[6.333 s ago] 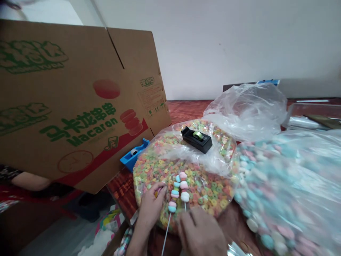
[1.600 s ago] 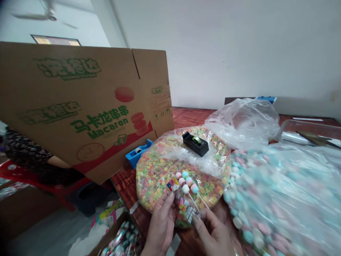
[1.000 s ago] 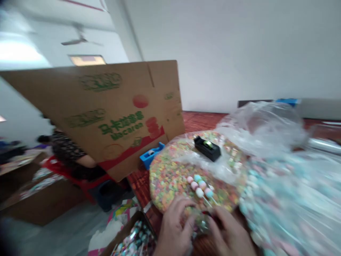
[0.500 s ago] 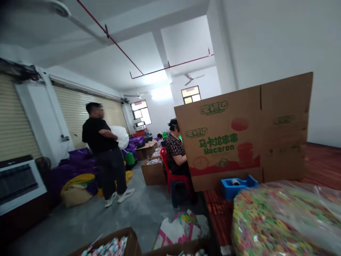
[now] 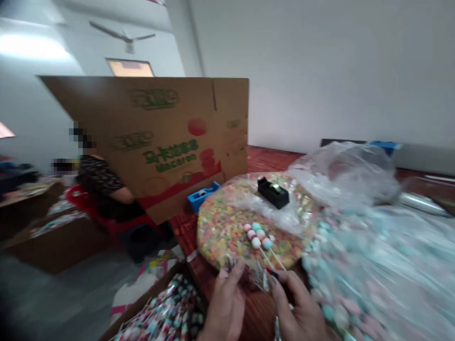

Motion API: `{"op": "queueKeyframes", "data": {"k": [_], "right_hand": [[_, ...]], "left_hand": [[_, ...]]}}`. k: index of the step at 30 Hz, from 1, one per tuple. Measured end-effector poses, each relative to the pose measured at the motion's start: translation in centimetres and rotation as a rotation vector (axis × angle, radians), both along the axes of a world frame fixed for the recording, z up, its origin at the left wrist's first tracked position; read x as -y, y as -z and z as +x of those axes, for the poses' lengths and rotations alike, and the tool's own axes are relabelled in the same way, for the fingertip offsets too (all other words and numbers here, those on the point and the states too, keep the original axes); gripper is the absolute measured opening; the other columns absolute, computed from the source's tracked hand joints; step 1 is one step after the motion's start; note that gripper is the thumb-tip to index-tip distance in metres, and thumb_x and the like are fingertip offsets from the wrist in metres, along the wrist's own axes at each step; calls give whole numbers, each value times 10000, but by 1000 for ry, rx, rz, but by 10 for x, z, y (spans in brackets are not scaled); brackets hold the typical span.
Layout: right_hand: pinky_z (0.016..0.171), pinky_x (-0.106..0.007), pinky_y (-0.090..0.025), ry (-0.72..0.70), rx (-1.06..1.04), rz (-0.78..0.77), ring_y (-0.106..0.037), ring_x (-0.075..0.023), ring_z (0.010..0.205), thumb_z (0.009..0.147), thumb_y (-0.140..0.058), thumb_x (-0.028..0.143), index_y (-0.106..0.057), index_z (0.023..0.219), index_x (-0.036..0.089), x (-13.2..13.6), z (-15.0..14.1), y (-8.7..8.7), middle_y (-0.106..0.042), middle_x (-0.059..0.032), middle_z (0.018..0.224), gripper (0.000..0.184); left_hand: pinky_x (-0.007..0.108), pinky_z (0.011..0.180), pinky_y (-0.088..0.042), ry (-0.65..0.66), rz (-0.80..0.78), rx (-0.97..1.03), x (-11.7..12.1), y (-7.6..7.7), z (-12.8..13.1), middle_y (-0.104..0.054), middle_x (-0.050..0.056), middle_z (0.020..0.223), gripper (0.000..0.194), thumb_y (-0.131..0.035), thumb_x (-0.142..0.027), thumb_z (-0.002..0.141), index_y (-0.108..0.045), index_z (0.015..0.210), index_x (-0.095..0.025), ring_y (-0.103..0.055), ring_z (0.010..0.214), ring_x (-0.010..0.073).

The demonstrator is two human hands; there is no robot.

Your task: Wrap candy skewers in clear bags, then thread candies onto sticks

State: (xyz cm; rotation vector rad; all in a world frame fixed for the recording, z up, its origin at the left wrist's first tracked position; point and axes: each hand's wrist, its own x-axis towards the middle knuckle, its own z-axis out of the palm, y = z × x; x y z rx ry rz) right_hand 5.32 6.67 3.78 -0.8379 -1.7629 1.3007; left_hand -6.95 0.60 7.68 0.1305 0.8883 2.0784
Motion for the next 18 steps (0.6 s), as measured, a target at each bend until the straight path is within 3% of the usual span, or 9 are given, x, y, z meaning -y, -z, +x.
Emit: {"op": "queueKeyframes", "data": {"k": [5,10,13,16,18], "right_hand": [[546,-200,-358,148,-40,-162,-417,-116,594,879,-576,516,-531,658,211,2,-5,-15,-442,52,609,379],[573,-220,-385,107,-115,-339,-456,-147,657,873,-555,574,-573,677,198,1,-7,-15,-513,17,662,424],[615,-237,-414,98,-116,-323,-496,-171,694,872,-556,572,-572,660,198,1,-7,-12,-517,9,657,430],[602,-237,-418,122,-41,-235,-504,-168,676,889,-537,561,-599,693,194,3,-3,-9,-543,5,666,421],[597,-240,-432,104,38,-164,-524,-169,661,911,-505,554,-604,700,193,3,-1,-11,-566,1,666,430]], "left_hand": [[336,811,-551,24,-37,8,-7,7,-6,-712,9,797,439,-865,-186,630,-662,1019,-189,-692,804,190],[260,702,-544,29,-30,8,-8,15,-7,-657,-23,699,310,-880,-218,616,-647,816,-169,-628,663,120],[215,611,-509,11,-37,34,-5,16,1,-612,-46,652,292,-872,-234,637,-620,771,-174,-556,573,83],[236,632,-516,58,-36,101,-2,14,11,-653,-12,764,322,-867,-257,648,-637,860,-184,-594,639,106],[237,633,-515,102,-19,111,-2,15,14,-626,-12,700,276,-846,-270,681,-635,828,-171,-580,610,104]]}}
